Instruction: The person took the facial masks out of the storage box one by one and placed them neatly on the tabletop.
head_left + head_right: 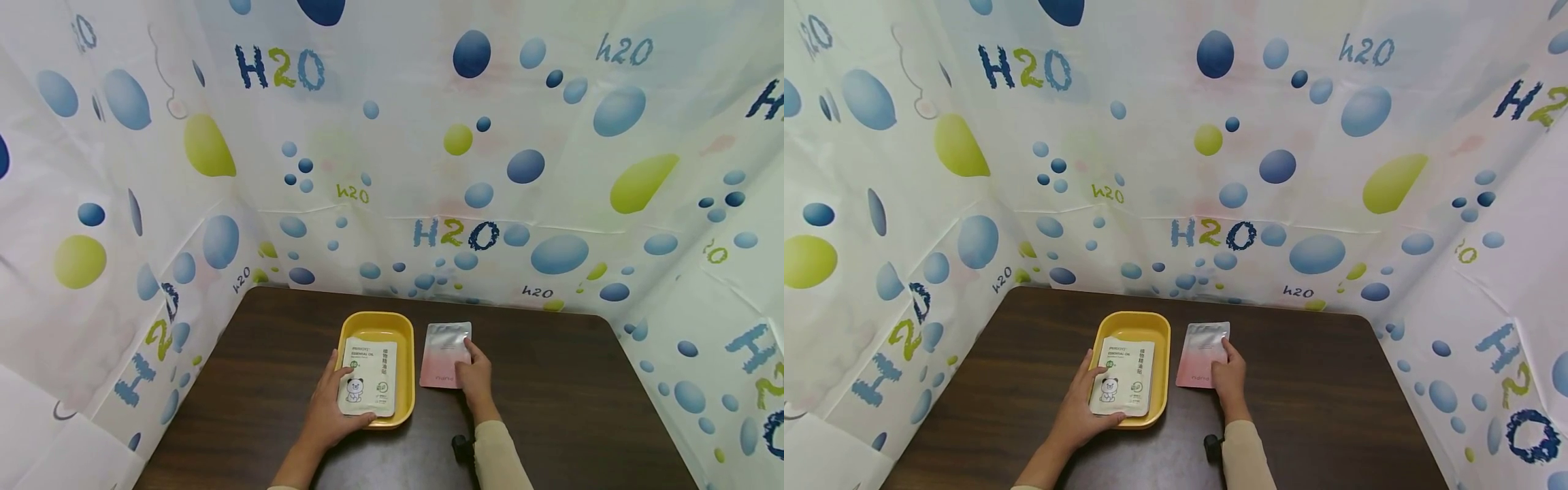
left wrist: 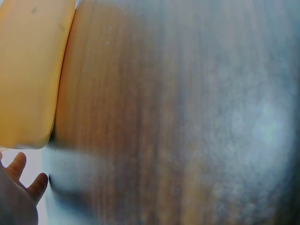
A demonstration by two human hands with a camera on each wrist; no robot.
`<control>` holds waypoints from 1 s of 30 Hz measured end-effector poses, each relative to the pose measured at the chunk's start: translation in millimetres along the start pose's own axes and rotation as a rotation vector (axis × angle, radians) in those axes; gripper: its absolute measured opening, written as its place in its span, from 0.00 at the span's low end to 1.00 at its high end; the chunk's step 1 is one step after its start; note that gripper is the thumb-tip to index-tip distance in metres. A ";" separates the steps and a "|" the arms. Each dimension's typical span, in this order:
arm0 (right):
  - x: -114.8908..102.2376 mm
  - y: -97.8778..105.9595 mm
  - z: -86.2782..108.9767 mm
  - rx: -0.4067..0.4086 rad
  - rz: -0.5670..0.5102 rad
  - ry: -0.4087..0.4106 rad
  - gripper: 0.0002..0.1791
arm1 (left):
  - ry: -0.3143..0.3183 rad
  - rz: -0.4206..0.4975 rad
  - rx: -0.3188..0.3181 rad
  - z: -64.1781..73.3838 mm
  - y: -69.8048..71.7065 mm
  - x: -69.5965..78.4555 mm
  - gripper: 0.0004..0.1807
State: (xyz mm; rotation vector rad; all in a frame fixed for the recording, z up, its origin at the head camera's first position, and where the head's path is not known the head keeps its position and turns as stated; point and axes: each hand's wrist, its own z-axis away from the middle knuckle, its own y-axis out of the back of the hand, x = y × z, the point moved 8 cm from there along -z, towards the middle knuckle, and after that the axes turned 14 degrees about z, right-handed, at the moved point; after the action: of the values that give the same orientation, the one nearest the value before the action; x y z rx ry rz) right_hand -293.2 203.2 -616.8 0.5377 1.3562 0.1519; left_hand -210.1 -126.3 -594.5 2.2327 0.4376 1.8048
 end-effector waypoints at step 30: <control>3.4 -10.5 -4.7 -0.055 0.666 0.227 0.28 | -0.002 -0.019 0.007 0.3 -0.8 -3.1 0.53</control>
State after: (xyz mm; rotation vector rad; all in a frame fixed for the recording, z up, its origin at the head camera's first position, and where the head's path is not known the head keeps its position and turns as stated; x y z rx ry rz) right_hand -299.0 196.8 -625.1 0.9327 1.3413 0.8111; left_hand -210.5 -126.7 -597.7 2.2270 0.4636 1.7944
